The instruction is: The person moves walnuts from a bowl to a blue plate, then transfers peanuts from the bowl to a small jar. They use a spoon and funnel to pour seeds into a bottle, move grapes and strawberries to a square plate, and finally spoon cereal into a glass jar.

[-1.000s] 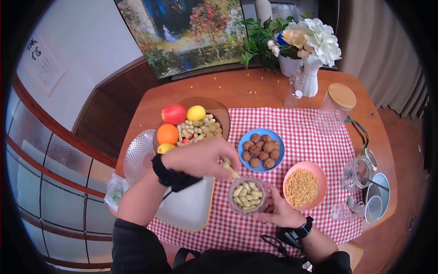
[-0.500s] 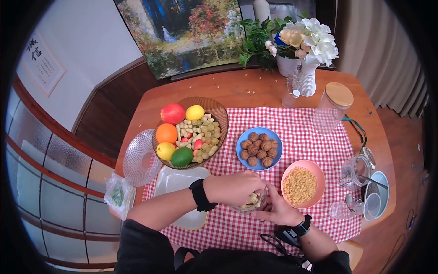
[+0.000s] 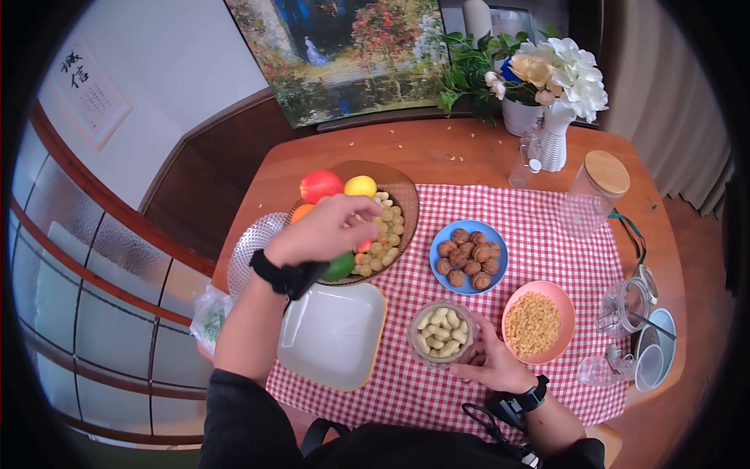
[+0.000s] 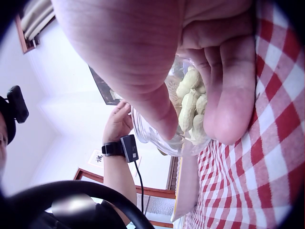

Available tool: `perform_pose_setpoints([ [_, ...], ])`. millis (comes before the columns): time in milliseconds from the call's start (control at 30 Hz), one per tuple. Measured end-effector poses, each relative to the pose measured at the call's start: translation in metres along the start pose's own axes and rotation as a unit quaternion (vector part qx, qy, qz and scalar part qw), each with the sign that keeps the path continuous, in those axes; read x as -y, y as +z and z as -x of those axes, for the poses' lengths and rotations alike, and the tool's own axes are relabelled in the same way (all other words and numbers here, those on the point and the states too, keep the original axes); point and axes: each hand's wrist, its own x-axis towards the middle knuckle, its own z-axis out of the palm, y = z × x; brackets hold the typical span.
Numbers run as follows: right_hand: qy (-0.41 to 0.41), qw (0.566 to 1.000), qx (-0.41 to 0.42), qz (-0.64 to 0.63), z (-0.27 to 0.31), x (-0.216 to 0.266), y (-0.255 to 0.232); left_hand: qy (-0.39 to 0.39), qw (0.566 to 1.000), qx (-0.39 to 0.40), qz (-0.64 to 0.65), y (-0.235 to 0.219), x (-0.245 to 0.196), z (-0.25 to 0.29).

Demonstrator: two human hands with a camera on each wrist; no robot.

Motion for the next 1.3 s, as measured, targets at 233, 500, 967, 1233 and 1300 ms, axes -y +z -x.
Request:
perform_pose_setpoints([
  [233,0.044,0.998,0.004,-0.034,0.001,0.003,-0.001,-0.125,0.989,0.035,-0.074,-0.017,0.052,-0.008],
  [500,0.042,0.999,0.004,-0.034,0.0,0.002,-0.001,-0.128,0.968,0.126,-0.173,0.005,0.081,-0.032],
  [967,0.021,1.0,0.013,0.002,0.0,-0.006,-0.004,-0.277,0.924,0.248,-0.092,0.023,0.082,-0.062],
  [1233,0.015,1.0,0.002,-0.011,0.0,-0.011,-0.004,-0.274,0.937,0.211,-0.052,0.014,0.085,-0.058],
  [1300,0.017,1.0,0.003,-0.01,0.0,-0.009,-0.003,-0.298,0.932,0.181,0.095,0.0,0.088,-0.055],
])
